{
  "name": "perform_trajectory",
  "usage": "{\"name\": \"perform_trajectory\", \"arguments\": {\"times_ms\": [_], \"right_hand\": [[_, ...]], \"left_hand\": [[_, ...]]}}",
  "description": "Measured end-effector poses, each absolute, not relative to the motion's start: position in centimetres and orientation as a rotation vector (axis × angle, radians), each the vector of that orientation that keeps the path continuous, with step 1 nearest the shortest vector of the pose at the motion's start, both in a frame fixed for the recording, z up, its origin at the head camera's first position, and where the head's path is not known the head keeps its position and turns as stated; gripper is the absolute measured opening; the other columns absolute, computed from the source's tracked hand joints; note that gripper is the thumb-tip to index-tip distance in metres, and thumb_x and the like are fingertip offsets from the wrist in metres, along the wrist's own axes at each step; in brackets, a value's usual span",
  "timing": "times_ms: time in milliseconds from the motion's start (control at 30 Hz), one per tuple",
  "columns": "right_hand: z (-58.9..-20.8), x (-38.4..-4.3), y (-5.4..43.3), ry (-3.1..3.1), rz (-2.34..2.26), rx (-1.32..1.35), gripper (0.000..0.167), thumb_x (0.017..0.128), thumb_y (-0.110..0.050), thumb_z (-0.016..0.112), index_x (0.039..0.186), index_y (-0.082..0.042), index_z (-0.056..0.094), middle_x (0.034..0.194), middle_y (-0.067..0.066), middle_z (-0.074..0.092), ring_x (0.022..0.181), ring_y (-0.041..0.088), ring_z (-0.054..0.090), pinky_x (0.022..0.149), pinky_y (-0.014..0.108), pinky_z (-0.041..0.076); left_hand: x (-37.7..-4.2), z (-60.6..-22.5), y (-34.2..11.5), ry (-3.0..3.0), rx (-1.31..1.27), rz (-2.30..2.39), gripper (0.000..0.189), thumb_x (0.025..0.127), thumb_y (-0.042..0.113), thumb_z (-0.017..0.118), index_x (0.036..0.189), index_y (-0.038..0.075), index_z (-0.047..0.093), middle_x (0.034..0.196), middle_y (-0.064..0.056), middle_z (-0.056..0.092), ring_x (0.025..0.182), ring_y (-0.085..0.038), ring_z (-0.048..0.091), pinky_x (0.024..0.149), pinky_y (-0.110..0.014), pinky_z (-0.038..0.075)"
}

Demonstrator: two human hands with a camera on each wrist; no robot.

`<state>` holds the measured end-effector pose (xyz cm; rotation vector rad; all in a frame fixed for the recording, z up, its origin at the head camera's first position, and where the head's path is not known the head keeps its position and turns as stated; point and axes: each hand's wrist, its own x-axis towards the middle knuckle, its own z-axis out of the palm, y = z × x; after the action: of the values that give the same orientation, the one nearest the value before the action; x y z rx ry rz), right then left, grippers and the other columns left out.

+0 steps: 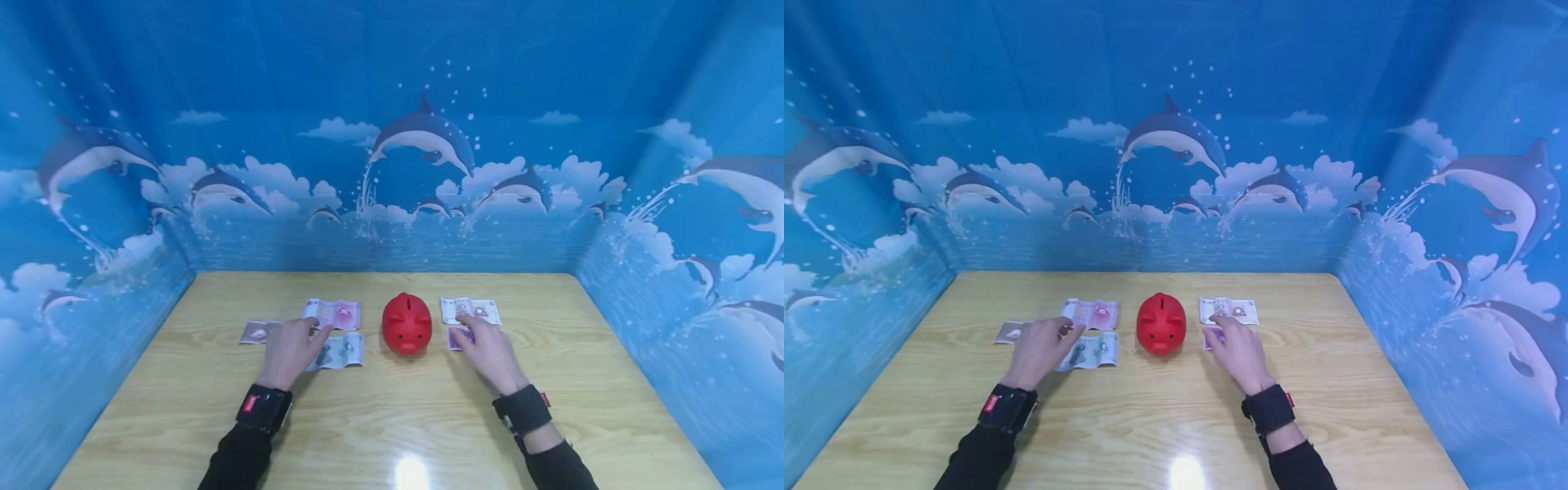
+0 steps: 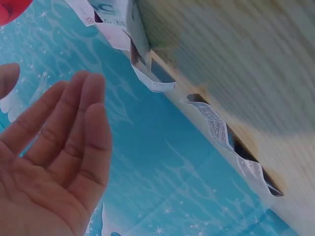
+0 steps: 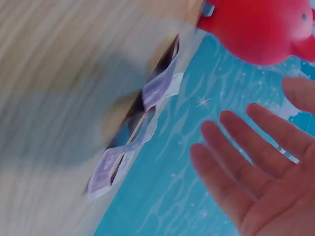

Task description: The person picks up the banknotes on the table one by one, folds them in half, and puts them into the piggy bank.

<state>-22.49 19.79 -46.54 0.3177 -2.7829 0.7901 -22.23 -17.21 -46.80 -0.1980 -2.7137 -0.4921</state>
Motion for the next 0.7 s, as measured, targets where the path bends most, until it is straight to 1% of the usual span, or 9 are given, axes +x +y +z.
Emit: {"name": "perform_trajectory", "arguments": {"times_ms": [67, 167, 267, 333, 433, 533, 600, 700], "right_hand": [[-46.4, -22.3, 19.4, -2.732, 0.78, 0.339, 0.035, 0.095, -0.032, 0.064, 0.119, -0.007, 0.069, 0.109, 0.011, 0.073, 0.099, 0.027, 0.069, 0.083, 0.046, 0.055], [-46.1, -22.0, 18.5, -2.641, 0.756, 0.394, 0.022, 0.093, -0.027, 0.067, 0.106, -0.01, 0.073, 0.092, 0.002, 0.073, 0.083, 0.015, 0.068, 0.072, 0.036, 0.056], [-46.0, -21.8, 17.5, -2.561, 0.747, 0.461, 0.014, 0.091, -0.022, 0.071, 0.098, -0.011, 0.075, 0.082, -0.003, 0.07, 0.074, 0.008, 0.063, 0.066, 0.028, 0.052], [-45.9, -21.6, 16.9, -2.53, 0.736, 0.506, 0.01, 0.09, -0.02, 0.071, 0.095, -0.012, 0.075, 0.078, -0.005, 0.068, 0.07, 0.005, 0.059, 0.063, 0.024, 0.05], [-45.8, -21.1, 15.8, -2.5, 0.741, 0.575, 0.007, 0.09, -0.019, 0.071, 0.092, -0.013, 0.076, 0.075, -0.008, 0.066, 0.065, 0.003, 0.054, 0.059, 0.02, 0.046], [-45.8, -20.6, 14.9, -2.477, 0.769, 0.646, 0.006, 0.088, -0.019, 0.073, 0.092, -0.015, 0.076, 0.075, -0.009, 0.066, 0.063, 0.001, 0.052, 0.056, 0.017, 0.044], [-45.9, -20.3, 14.3, -2.471, 0.828, 0.702, 0.008, 0.087, -0.017, 0.074, 0.095, -0.014, 0.076, 0.08, -0.007, 0.069, 0.065, 0.001, 0.053, 0.058, 0.016, 0.046], [-45.8, -19.9, 13.5, -2.485, 0.924, 0.782, 0.013, 0.087, -0.014, 0.074, 0.1, -0.012, 0.076, 0.089, -0.005, 0.073, 0.071, 0.002, 0.058, 0.064, 0.019, 0.051]], "left_hand": [[-22.2, -46.9, -17.2, -2.723, -0.184, -0.514, 0.037, 0.093, 0.041, 0.063, 0.082, 0.008, 0.073, 0.073, -0.008, 0.072, 0.06, -0.021, 0.063, 0.057, -0.036, 0.045], [-22.1, -46.9, -17.2, -2.72, -0.159, -0.547, 0.035, 0.092, 0.04, 0.064, 0.082, 0.008, 0.073, 0.075, -0.008, 0.072, 0.062, -0.021, 0.064, 0.057, -0.035, 0.046], [-22.0, -46.8, -17.2, -2.703, -0.146, -0.564, 0.033, 0.092, 0.038, 0.065, 0.087, 0.007, 0.075, 0.078, -0.01, 0.073, 0.063, -0.022, 0.064, 0.055, -0.036, 0.046], [-21.9, -46.8, -17.3, -2.696, -0.139, -0.567, 0.031, 0.091, 0.036, 0.066, 0.086, 0.006, 0.076, 0.078, -0.01, 0.073, 0.062, -0.023, 0.063, 0.055, -0.036, 0.046], [-21.8, -46.9, -17.5, -2.704, -0.112, -0.561, 0.031, 0.091, 0.036, 0.067, 0.086, 0.006, 0.076, 0.078, -0.01, 0.073, 0.061, -0.022, 0.062, 0.054, -0.035, 0.045], [-21.7, -47.0, -17.7, -2.726, -0.08, -0.546, 0.033, 0.09, 0.037, 0.067, 0.087, 0.006, 0.076, 0.079, -0.011, 0.073, 0.063, -0.023, 0.063, 0.052, -0.035, 0.044], [-21.7, -47.1, -17.7, -2.745, -0.069, -0.534, 0.034, 0.09, 0.038, 0.068, 0.089, 0.005, 0.076, 0.08, -0.012, 0.073, 0.064, -0.025, 0.064, 0.052, -0.036, 0.044], [-21.8, -47.0, -17.8, -2.812, -0.051, -0.519, 0.038, 0.088, 0.041, 0.07, 0.093, 0.004, 0.075, 0.084, -0.014, 0.073, 0.067, -0.027, 0.065, 0.053, -0.038, 0.046]]}}
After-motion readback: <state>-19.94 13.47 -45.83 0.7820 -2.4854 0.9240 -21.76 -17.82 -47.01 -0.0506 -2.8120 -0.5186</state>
